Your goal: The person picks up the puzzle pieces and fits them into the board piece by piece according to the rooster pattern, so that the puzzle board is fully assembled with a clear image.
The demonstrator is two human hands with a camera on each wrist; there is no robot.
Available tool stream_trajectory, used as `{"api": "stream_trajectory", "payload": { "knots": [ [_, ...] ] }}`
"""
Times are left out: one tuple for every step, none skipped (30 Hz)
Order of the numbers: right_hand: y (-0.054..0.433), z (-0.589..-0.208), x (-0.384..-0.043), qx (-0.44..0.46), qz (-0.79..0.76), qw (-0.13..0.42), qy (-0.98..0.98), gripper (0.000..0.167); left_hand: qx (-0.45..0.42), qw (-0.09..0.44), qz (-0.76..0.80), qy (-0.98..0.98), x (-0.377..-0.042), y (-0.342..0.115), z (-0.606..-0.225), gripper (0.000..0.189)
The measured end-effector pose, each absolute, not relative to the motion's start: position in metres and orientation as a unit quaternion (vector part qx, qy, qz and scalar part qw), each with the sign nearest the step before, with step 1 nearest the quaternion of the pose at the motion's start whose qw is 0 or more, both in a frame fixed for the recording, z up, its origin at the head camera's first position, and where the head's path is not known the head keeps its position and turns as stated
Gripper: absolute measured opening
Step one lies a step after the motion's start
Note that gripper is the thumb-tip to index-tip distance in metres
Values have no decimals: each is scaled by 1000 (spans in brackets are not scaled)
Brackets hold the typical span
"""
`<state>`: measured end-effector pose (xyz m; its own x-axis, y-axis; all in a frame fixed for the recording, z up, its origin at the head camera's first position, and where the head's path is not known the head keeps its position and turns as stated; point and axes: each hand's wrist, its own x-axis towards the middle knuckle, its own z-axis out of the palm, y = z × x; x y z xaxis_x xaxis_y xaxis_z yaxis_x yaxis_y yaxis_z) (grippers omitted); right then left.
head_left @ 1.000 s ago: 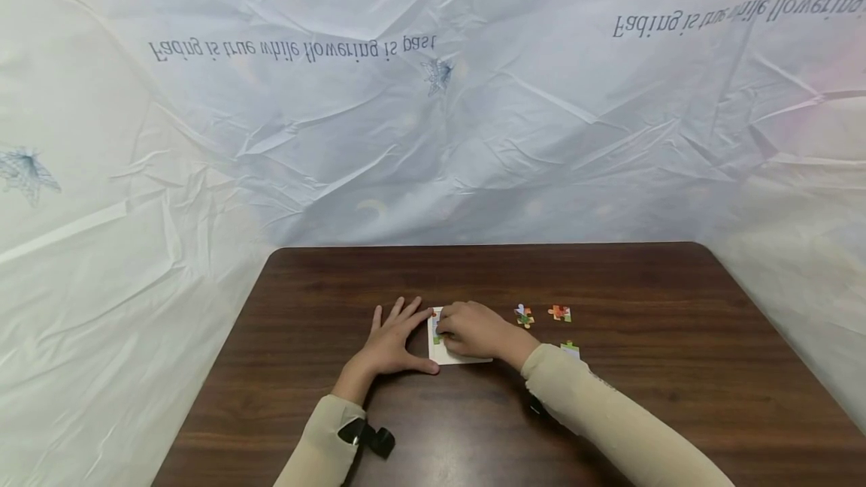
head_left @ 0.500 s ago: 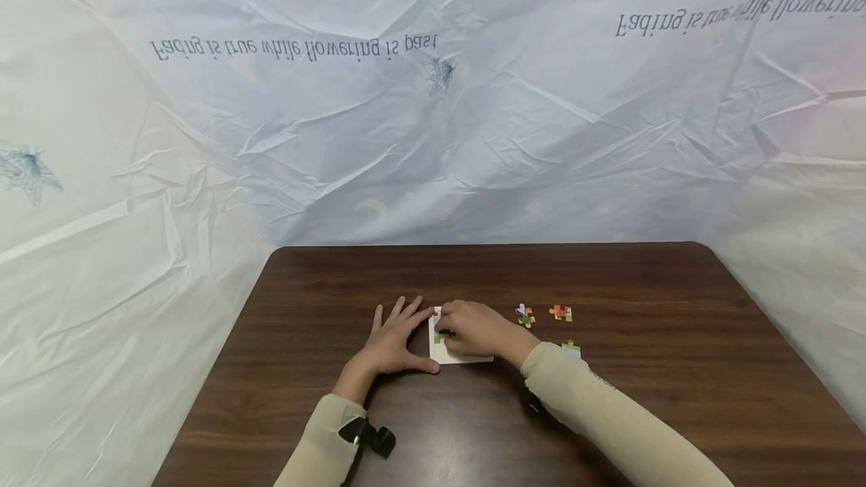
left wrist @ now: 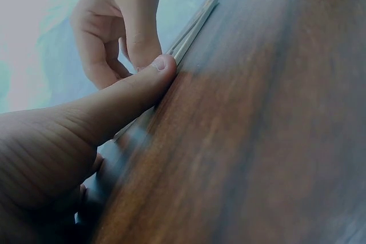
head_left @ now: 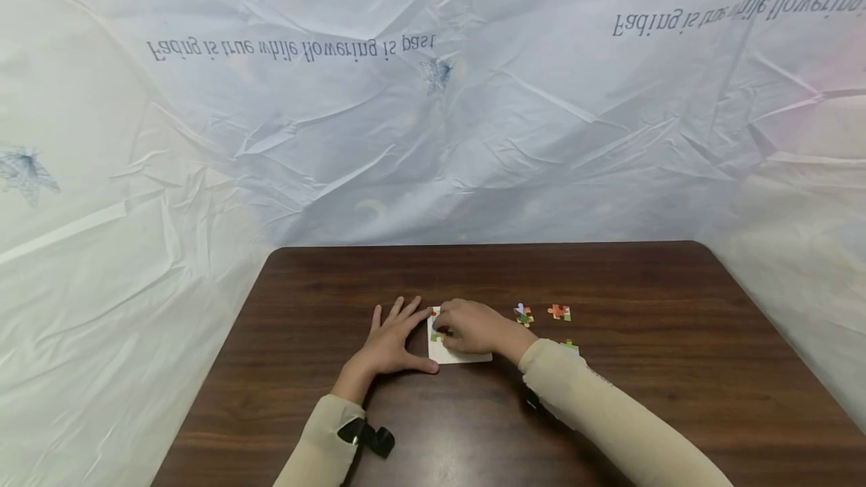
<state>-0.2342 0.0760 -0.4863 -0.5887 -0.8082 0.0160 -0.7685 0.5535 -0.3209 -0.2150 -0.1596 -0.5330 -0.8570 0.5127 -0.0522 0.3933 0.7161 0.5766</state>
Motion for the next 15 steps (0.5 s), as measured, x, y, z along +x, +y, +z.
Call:
{"api": "stream_trajectory", "payload": {
  "knots": [
    [76,-486,-234,-448,-150,68,879,24,246,105,286,920,-215,-160,-533,109],
    [76,-486,-234,-447,-152,70,879,25,246,106,287,920,-215,-160,-533,109],
    [76,-486,-234,-446,-153,71,879,25,246,107,288,919,-215,-160,-533,109],
    [76,-486,-234,-445,-153,72,880,25,246,107,288,919,-215,-159,-533,108],
    [77,-486,-234,-443,-153,74,880,25,245,108,288,919,-215,-159,-532,108],
    [77,-486,-234,-441,-152,75,881,25,245,108,287,920,-215,-159,-532,108],
    [77,-486,-234,-438,-153,78,882,25,244,108,287,920,-215,-159,-532,108],
    [77,-485,-234,-437,-153,79,883,25,244,108,286,920,-215,-160,-533,107],
    [77,-485,-234,-435,-154,81,883,25,243,108,286,921,-215,-160,-533,107],
    [77,-485,-234,-433,-154,82,884,25,243,108,286,921,-215,-160,-533,107],
    [77,-485,-234,-432,-154,83,885,25,243,108,285,921,-215,-160,-533,107],
    [77,-485,-234,-431,-154,84,885,25,243,107,285,921,-215,-160,-533,107],
    [77,-485,-233,-431,-153,85,885,26,243,107,286,921,-215,-160,-533,107],
    [77,-485,-233,-430,-152,85,886,26,243,107,286,921,-215,-160,-533,107],
    [77,-485,-233,-430,-151,85,886,26,243,108,285,921,-215,-160,-533,107]
  ]
}}
